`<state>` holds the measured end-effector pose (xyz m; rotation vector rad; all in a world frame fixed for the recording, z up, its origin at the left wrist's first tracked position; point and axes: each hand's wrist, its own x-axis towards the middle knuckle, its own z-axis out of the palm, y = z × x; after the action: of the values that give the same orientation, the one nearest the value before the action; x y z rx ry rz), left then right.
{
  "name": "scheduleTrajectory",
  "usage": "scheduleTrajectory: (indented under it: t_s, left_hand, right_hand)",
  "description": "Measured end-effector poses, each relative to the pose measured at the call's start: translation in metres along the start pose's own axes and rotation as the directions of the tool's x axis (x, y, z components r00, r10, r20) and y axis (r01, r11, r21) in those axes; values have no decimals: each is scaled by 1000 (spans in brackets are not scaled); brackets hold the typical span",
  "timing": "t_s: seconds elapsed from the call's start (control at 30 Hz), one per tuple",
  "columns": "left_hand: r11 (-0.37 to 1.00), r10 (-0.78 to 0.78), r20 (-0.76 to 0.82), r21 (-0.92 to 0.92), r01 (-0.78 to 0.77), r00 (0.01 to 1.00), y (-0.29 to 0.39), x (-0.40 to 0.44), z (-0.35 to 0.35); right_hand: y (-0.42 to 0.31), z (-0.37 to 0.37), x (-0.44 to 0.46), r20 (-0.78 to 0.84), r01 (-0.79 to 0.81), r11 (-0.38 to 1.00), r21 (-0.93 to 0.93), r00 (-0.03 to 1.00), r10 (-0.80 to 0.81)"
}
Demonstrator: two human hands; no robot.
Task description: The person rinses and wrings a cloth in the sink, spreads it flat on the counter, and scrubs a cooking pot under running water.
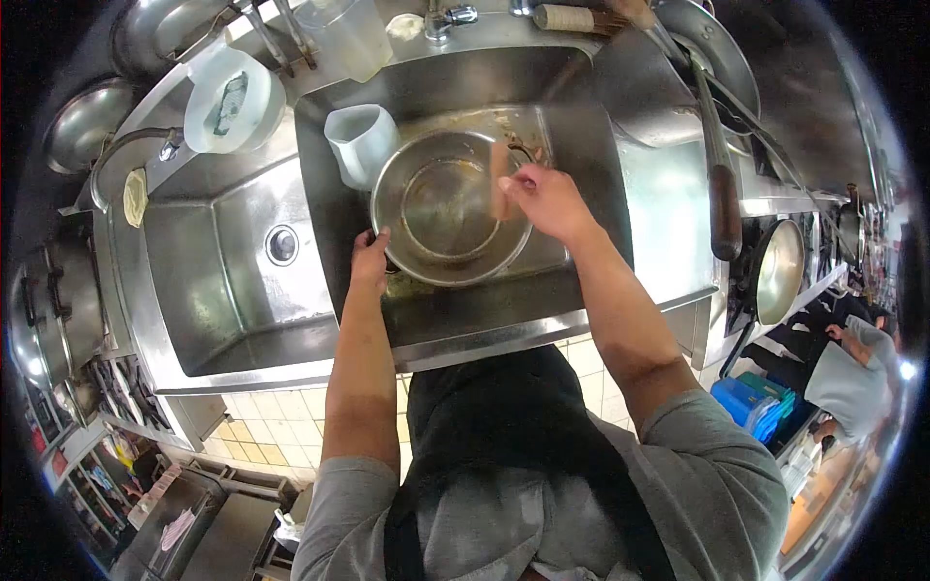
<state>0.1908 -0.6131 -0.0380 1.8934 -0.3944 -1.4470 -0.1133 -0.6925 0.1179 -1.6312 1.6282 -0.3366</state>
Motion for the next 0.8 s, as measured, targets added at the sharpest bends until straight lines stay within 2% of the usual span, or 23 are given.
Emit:
scheduleTrajectory:
  t_s: [0.13,0.2,0.3,0.33,0.4,0.53,0.57,0.63,0.73,0.8]
  left_hand:
    - [996,-4,22,92,2,1000,18,-9,11]
    - [995,2,3,98,-2,1000,23,-14,20]
    - [992,-11,20,128,9,1000,34,-18,30]
    - [986,44,31,159,-49,999,22,-3,32]
    - [956,113,34,268,-117,993,21,1,36]
    - [974,65,57,215,-75,996,20,8,39]
    - [967,114,70,222,-127,991,16,12,40]
    - [959,156,83,228,-171,984,18,10,39]
    - [951,79,102,290,-105,992,30,0,38]
    - [925,194,107,310,-218,975,15,15,39]
  right_hand:
    - [-22,-9,37,-53,-3,996,84,999,7]
    - [-33,-17,69,-67,-36,916,401,995,68]
    - [-57,-33,117,-168,47,826,561,984,58]
    - [-67,-37,130,-187,61,781,621,980,71]
    - [-83,-43,158,-175,35,755,655,979,105]
    - [-92,-44,205,-96,-41,684,728,982,161]
    - [-91,-41,212,-90,-46,684,728,983,162]
    - [-83,-36,224,-70,-31,719,695,991,111]
    - [-74,-32,232,-76,20,681,732,996,53]
    - [-74,-34,231,-96,67,676,734,995,6]
